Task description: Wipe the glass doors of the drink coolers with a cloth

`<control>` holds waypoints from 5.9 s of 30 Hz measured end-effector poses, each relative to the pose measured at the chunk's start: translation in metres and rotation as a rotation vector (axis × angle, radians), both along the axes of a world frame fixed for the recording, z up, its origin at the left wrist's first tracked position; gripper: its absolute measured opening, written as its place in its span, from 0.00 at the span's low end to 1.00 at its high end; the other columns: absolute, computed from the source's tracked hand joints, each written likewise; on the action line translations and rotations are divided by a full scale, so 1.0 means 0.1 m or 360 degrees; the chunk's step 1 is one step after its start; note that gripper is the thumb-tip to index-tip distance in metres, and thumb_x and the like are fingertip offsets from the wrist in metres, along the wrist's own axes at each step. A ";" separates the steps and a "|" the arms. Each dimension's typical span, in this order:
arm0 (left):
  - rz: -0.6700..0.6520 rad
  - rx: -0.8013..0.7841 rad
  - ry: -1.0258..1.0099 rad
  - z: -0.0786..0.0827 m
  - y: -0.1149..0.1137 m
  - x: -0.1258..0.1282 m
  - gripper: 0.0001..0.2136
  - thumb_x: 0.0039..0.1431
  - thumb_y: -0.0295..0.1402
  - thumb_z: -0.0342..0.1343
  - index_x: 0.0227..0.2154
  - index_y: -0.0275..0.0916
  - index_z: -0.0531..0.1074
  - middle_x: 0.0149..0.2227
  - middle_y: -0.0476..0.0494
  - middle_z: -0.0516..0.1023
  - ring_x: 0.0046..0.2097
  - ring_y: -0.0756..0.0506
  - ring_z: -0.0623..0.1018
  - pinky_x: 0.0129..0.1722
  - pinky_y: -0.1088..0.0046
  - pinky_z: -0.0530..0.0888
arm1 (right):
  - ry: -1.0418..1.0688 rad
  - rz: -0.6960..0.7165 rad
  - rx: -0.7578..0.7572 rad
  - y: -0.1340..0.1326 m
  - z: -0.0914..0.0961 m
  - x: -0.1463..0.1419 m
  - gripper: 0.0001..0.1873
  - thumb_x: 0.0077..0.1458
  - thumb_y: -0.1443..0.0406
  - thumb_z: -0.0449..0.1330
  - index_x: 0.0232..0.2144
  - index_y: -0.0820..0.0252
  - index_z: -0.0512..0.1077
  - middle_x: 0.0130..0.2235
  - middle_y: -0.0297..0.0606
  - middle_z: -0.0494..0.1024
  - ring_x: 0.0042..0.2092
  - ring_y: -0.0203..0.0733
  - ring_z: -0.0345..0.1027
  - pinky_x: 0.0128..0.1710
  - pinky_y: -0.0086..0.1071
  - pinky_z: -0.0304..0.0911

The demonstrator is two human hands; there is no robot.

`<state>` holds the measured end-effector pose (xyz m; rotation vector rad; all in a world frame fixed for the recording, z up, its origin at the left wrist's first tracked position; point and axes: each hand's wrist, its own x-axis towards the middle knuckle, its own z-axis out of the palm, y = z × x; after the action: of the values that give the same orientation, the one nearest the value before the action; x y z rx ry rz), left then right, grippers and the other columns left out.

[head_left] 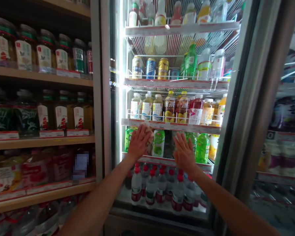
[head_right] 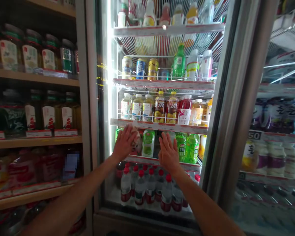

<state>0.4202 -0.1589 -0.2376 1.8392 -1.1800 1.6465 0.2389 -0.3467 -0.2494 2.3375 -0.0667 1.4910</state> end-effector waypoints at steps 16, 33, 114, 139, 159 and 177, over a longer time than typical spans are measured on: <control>0.0020 -0.0257 0.0003 0.39 -0.14 -0.02 0.21 0.61 0.30 0.43 0.58 0.37 0.56 0.65 0.34 0.47 0.66 0.40 0.45 0.61 0.48 0.50 | 0.0078 0.0011 -0.0064 -0.04 -0.02 -0.03 0.34 0.51 0.73 0.48 0.61 0.64 0.51 0.63 0.46 0.53 0.66 0.49 0.39 0.62 0.52 0.41; -0.0083 -0.0026 -0.0182 0.49 -0.31 -0.16 0.21 0.61 0.31 0.45 0.58 0.44 0.57 0.64 0.41 0.52 0.65 0.43 0.47 0.61 0.57 0.54 | 0.0065 0.0012 -0.0077 -0.03 -0.03 -0.05 0.31 0.51 0.74 0.48 0.59 0.67 0.54 0.63 0.48 0.54 0.66 0.48 0.36 0.62 0.52 0.40; 0.0081 -0.0163 0.0366 0.01 -0.24 -0.23 0.34 0.60 0.49 0.39 0.63 0.31 0.42 0.64 0.29 0.46 0.65 0.35 0.45 0.59 0.49 0.55 | -0.0394 -0.0132 -0.0282 -0.68 0.54 -0.34 0.32 0.53 0.68 0.48 0.61 0.63 0.50 0.61 0.48 0.58 0.65 0.46 0.42 0.61 0.48 0.43; 0.0096 0.0155 0.0350 -0.64 -0.04 -0.32 0.31 0.58 0.41 0.48 0.62 0.36 0.47 0.64 0.33 0.48 0.65 0.37 0.46 0.59 0.53 0.58 | -0.0337 -0.0214 -0.0021 -0.63 -0.07 -0.41 0.31 0.55 0.68 0.48 0.61 0.63 0.51 0.62 0.49 0.57 0.65 0.48 0.39 0.61 0.53 0.40; 0.0069 0.0164 0.0378 -0.82 0.02 -0.39 0.29 0.58 0.37 0.48 0.61 0.37 0.49 0.64 0.34 0.48 0.65 0.37 0.47 0.58 0.54 0.60 | -0.0259 -0.0372 -0.0031 -0.72 -0.78 -0.75 0.31 0.58 0.66 0.48 0.63 0.58 0.46 0.59 0.46 0.61 0.62 0.50 0.51 0.59 0.47 0.49; 0.0266 0.0098 0.0545 -0.79 0.31 -0.29 0.25 0.58 0.35 0.48 0.58 0.34 0.56 0.64 0.29 0.49 0.65 0.34 0.50 0.58 0.49 0.58 | -0.0186 -0.0043 -0.0213 -0.23 0.05 -0.01 0.28 0.55 0.68 0.49 0.59 0.66 0.55 0.62 0.47 0.56 0.67 0.44 0.32 0.64 0.47 0.30</control>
<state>0.3914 -0.1283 -0.3164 2.2017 -0.9600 1.3145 0.2377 -0.3692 -0.2440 2.1361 -0.0273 1.5678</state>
